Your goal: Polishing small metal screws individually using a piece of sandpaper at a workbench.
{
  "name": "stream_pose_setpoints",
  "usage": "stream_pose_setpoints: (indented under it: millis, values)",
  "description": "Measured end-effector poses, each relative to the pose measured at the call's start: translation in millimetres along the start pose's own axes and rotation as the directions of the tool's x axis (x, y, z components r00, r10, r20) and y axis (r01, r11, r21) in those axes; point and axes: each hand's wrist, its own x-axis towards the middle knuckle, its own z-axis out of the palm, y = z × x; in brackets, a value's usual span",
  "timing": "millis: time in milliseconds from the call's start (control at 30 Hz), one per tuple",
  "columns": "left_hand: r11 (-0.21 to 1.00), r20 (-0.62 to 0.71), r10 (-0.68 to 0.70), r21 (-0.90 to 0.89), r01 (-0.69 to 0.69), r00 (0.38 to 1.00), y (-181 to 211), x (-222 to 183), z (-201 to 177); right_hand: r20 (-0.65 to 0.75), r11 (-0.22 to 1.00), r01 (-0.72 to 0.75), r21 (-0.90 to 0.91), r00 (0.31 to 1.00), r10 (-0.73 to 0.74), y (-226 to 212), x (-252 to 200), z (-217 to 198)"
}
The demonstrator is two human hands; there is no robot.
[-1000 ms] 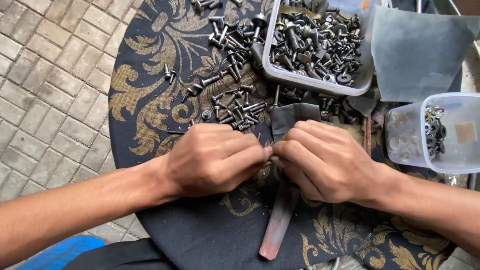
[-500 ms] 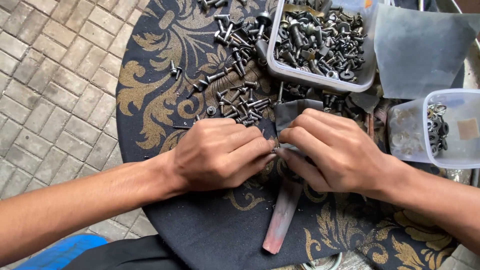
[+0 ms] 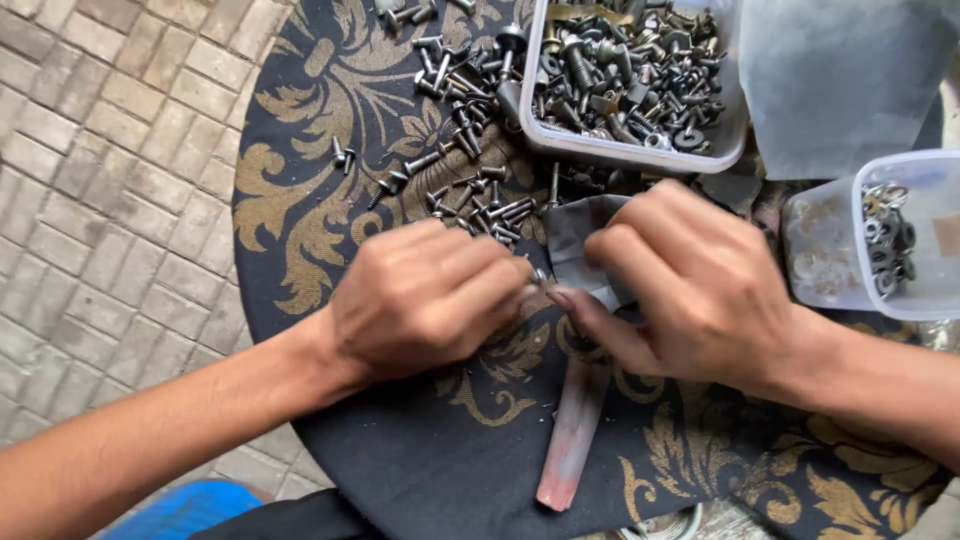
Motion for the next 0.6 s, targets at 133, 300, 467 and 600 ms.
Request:
stream_pose_setpoints:
  millis: [133,300,467,600]
  values:
    - [1.000,0.079,-0.018,0.010,0.017,0.997,-14.3,1.2,-13.2,0.003,0.960,-0.127,-0.249,0.991,0.132,-5.0,-3.0,-2.6]
    - [0.956,0.069,-0.224,-0.176,0.233,0.972,-15.7,7.6,-29.3,0.116,0.902,-0.182,-0.392,0.963,0.245,-0.4,-6.5,3.1]
    - [0.960,0.094,-0.235,-0.133,0.247,0.967,-19.9,8.5,-28.2,0.128,0.868,-0.158,-0.470,0.961,0.244,-1.9,-9.0,0.8]
    - [0.999,0.091,-0.029,0.034,0.026,0.995,-53.4,-1.6,-13.5,0.171,0.872,-0.128,-0.473,0.957,0.234,0.2,-11.6,3.7]
